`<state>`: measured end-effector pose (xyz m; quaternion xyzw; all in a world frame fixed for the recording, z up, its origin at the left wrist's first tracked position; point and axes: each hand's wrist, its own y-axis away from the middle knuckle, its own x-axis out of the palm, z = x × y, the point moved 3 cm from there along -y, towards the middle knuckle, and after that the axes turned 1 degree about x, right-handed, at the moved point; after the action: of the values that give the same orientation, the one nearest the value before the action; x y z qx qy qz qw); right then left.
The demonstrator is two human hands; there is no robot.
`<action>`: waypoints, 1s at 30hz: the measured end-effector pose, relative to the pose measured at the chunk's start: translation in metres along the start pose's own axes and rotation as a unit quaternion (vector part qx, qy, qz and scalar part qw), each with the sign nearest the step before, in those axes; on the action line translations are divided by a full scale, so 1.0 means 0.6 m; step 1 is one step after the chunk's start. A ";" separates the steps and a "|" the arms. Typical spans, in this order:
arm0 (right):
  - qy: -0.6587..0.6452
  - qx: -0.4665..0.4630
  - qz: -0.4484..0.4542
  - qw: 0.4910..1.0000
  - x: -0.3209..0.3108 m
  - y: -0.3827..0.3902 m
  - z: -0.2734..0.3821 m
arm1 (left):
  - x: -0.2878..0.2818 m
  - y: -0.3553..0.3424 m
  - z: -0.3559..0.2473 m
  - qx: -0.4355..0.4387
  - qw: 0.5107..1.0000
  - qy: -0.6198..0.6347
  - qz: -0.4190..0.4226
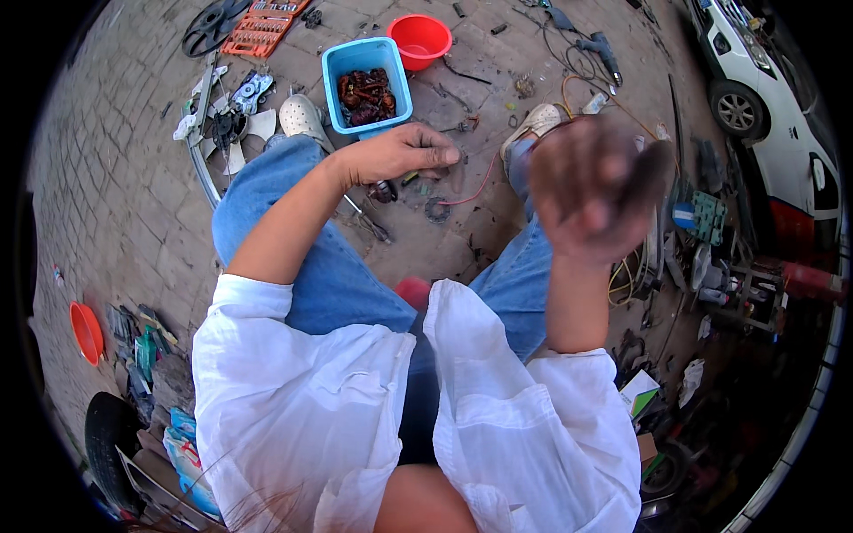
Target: The person sits on the ground and uses a screwdriver and pliers to disassemble a circular electrical component, likely a stator. They remove parts and place them into a blue container, then handle and separate copper wires from the component.
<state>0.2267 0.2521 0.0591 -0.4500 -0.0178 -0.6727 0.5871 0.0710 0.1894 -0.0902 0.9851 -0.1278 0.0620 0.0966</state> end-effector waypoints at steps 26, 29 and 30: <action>0.448 0.358 0.217 0.790 -0.054 0.093 -0.120 | -0.010 0.017 -0.045 0.127 0.986 -0.078 0.077; 0.393 0.359 0.236 0.813 -0.030 0.085 -0.125 | 0.007 0.012 -0.034 0.121 0.985 -0.030 0.116; 0.382 0.351 0.222 0.825 -0.026 0.082 -0.118 | 0.009 0.011 -0.028 0.119 0.985 -0.024 0.119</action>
<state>0.2235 0.2099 -0.0177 0.0881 0.0733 -0.5905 0.7989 0.0729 0.1851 -0.0715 0.9686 -0.2381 0.0647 -0.0323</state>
